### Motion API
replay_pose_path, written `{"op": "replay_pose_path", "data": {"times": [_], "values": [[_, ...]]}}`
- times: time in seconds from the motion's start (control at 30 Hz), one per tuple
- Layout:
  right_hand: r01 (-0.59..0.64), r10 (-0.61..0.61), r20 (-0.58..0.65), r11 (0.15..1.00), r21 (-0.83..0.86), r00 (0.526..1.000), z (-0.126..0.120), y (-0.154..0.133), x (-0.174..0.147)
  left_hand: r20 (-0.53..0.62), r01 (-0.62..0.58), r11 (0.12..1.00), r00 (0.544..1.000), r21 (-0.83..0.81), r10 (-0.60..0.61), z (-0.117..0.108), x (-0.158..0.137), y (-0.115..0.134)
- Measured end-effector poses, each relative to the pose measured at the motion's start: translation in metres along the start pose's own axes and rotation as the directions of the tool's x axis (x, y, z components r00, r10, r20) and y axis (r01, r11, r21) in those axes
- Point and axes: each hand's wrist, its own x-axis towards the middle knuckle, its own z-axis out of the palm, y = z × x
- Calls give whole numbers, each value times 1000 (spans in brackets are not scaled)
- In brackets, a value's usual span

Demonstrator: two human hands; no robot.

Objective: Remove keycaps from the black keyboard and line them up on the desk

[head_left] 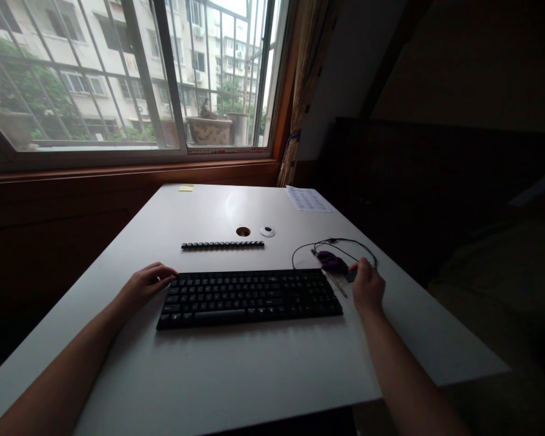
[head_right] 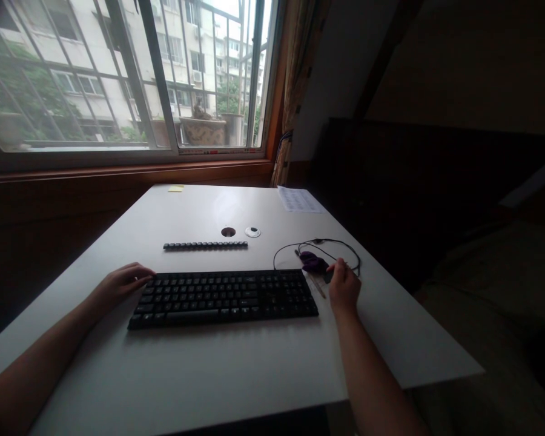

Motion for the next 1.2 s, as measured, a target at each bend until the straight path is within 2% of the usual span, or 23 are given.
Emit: {"op": "replay_pose_path", "data": {"times": [0.73, 1.2], "values": [[9, -9, 29, 1000, -4, 1000, 0, 6, 0, 7, -1, 1000, 1000, 1, 0, 2, -1, 0], [45, -45, 1, 999, 2, 999, -2, 2, -2, 31, 28, 999, 999, -32, -27, 4, -3, 4]]}}
